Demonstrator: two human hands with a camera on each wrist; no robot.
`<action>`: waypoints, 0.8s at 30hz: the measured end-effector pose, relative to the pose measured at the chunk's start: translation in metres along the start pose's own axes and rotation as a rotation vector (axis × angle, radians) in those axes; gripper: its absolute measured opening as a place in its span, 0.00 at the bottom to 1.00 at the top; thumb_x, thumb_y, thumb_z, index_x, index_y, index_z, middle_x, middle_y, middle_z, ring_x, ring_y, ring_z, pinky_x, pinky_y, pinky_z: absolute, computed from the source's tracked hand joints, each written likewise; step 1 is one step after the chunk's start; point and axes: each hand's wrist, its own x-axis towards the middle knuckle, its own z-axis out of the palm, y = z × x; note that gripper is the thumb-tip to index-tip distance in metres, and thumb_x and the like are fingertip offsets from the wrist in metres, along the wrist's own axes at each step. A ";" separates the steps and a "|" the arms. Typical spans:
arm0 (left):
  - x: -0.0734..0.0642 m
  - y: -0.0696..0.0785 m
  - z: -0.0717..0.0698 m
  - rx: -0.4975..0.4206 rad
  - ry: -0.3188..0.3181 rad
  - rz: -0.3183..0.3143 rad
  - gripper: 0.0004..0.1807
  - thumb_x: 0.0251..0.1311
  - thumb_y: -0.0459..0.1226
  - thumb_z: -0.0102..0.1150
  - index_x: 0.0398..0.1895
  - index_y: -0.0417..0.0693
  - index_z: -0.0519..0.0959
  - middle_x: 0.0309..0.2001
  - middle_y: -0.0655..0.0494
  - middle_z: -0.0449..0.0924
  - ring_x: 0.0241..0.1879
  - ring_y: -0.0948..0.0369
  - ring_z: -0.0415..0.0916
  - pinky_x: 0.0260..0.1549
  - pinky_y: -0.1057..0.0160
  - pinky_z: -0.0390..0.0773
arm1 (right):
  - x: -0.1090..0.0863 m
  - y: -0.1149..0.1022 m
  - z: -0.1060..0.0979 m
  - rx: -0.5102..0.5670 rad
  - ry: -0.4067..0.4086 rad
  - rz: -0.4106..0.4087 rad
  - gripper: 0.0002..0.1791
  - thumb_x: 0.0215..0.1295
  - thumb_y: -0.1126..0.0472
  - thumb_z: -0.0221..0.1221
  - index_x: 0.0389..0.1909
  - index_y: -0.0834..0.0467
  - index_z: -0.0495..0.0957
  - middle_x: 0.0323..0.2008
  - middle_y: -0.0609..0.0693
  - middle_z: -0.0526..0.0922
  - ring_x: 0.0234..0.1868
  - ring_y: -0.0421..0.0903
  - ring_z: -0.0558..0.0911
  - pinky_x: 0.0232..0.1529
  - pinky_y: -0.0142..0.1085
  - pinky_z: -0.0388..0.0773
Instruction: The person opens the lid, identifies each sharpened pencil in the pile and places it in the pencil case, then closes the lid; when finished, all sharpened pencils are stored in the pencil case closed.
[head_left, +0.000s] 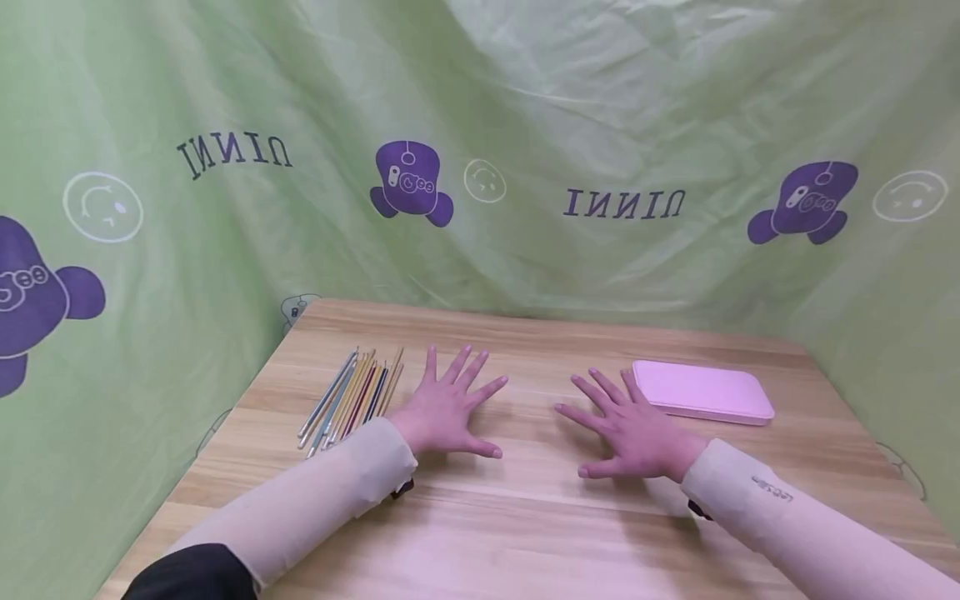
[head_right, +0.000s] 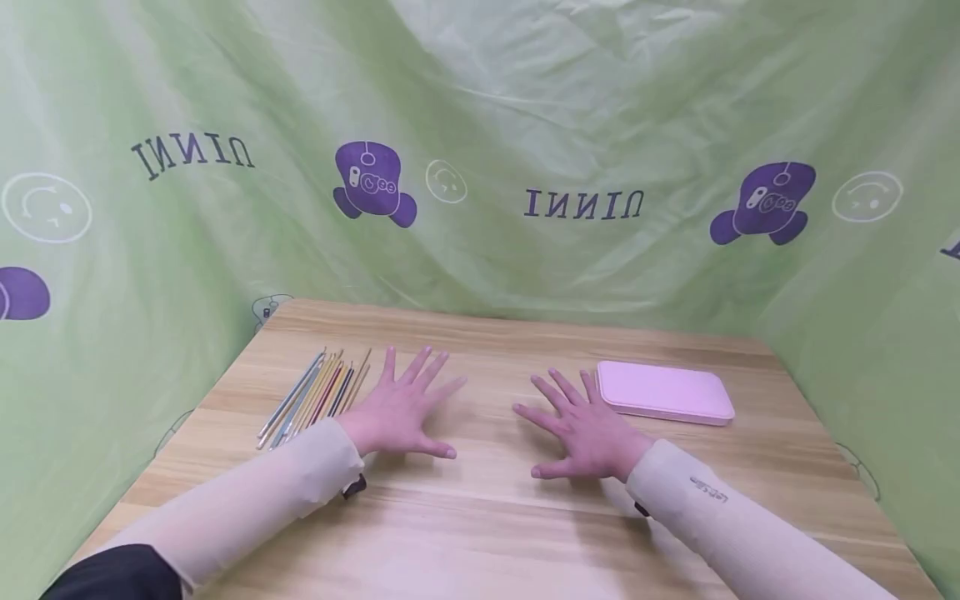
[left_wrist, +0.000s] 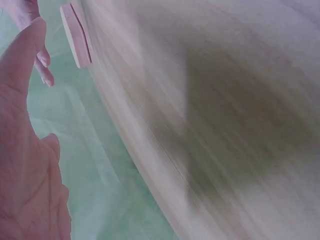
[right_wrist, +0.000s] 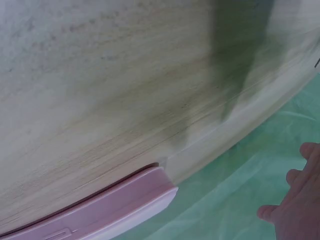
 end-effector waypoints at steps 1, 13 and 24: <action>0.001 0.001 0.000 0.000 0.000 0.002 0.61 0.49 0.84 0.43 0.84 0.71 0.48 0.84 0.46 0.37 0.81 0.43 0.30 0.67 0.23 0.27 | -0.001 0.000 0.000 0.011 0.004 0.005 0.48 0.61 0.24 0.58 0.77 0.46 0.67 0.78 0.65 0.58 0.77 0.69 0.55 0.67 0.77 0.49; 0.022 -0.001 -0.012 0.020 0.021 -0.029 0.59 0.52 0.82 0.43 0.84 0.69 0.48 0.84 0.45 0.37 0.81 0.43 0.32 0.70 0.26 0.32 | -0.009 0.021 -0.004 0.071 -0.010 0.101 0.48 0.61 0.26 0.60 0.78 0.47 0.66 0.78 0.65 0.55 0.77 0.70 0.52 0.69 0.74 0.46; 0.064 0.008 -0.021 -0.232 -0.006 -0.026 0.56 0.59 0.77 0.49 0.85 0.67 0.44 0.84 0.45 0.35 0.81 0.43 0.30 0.70 0.28 0.30 | -0.029 0.053 -0.017 0.197 -0.039 0.279 0.46 0.67 0.31 0.59 0.78 0.51 0.62 0.78 0.69 0.52 0.76 0.73 0.49 0.66 0.78 0.46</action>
